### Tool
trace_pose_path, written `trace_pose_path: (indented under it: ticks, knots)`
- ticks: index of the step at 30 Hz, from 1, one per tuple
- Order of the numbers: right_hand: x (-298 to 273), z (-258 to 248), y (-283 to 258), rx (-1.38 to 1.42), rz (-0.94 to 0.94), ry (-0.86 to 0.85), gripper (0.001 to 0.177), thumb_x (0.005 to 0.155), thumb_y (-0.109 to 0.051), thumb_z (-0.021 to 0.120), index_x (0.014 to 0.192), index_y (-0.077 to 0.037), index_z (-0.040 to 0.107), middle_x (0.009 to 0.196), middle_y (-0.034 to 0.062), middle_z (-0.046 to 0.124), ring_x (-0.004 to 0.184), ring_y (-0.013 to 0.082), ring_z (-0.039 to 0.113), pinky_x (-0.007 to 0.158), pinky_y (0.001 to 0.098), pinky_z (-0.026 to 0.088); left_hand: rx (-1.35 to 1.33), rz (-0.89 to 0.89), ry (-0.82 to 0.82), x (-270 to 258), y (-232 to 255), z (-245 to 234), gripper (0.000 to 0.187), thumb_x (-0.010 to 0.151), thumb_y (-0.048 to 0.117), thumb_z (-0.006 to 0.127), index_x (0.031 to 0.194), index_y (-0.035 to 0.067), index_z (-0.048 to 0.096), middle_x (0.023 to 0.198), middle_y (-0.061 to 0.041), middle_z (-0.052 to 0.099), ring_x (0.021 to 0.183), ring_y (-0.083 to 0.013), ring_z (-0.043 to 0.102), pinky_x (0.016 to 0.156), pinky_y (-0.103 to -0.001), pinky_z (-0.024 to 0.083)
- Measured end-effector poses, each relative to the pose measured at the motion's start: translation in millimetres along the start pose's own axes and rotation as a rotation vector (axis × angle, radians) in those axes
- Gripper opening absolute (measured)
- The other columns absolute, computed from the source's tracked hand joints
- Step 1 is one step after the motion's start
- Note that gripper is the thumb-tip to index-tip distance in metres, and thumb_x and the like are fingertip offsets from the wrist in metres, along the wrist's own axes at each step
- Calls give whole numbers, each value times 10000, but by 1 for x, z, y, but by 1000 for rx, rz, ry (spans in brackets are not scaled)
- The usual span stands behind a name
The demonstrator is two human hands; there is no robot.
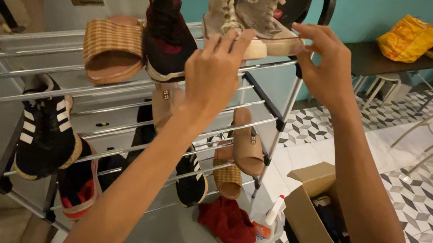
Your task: The person rearranges various shoes and sandals on a metal shoe rack, moving them between shelves and aligning them. The person then picks up a black shoe, sprays it with a cleaning solution, and wipes it with a red cloth.
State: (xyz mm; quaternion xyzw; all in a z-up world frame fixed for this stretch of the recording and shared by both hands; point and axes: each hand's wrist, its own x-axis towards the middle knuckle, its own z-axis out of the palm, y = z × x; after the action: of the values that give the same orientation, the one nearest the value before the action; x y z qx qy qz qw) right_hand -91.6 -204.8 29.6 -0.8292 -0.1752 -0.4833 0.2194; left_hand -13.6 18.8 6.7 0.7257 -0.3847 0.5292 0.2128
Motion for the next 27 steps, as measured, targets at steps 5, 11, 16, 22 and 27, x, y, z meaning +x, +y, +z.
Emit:
trace_pose_path:
  ticks: [5, 11, 16, 22, 27]
  knots:
    - [-12, 0, 4, -24, 14, -38, 345, 1004, 18, 691, 1344, -42, 681, 1345, 153, 666, 1111, 276, 695, 942, 358, 580, 47, -5, -2, -4, 6, 13, 622, 788, 6, 700, 1382, 166, 614, 1260, -59, 668, 1108, -273, 644, 831, -420, 573]
    - [-17, 1, 10, 62, 18, -53, 342, 998, 34, 683, 1331, -42, 684, 1380, 131, 644, 1178, 258, 688, 966, 344, 602, 66, 0, -4, -8, -2, 18, 551, 848, 31, 714, 1371, 181, 626, 1245, -51, 658, 1119, -267, 634, 835, -413, 557]
    - [-16, 2, 8, 82, 16, -48, 345, 986, 44, 683, 1320, -46, 683, 1385, 126, 633, 1187, 244, 689, 983, 335, 614, 68, -8, -20, -8, -1, 15, 582, 807, 36, 710, 1368, 166, 623, 1254, -56, 652, 1138, -264, 636, 842, -405, 551]
    - [-18, 3, 4, 76, 35, -42, 348, 986, 49, 681, 1322, -37, 688, 1394, 138, 630, 1193, 256, 685, 975, 342, 610, 67, -10, -50, -10, 0, 15, 607, 833, 35, 700, 1424, 121, 592, 1269, -62, 646, 1155, -274, 631, 873, -401, 559]
    - [-18, 4, 5, 74, 52, -48, 336, 986, 39, 683, 1316, -27, 686, 1402, 144, 626, 1181, 249, 691, 972, 337, 614, 125, -33, -10, -11, 2, 21, 595, 879, 80, 699, 1453, 105, 546, 1347, -74, 632, 1187, -275, 628, 890, -436, 553]
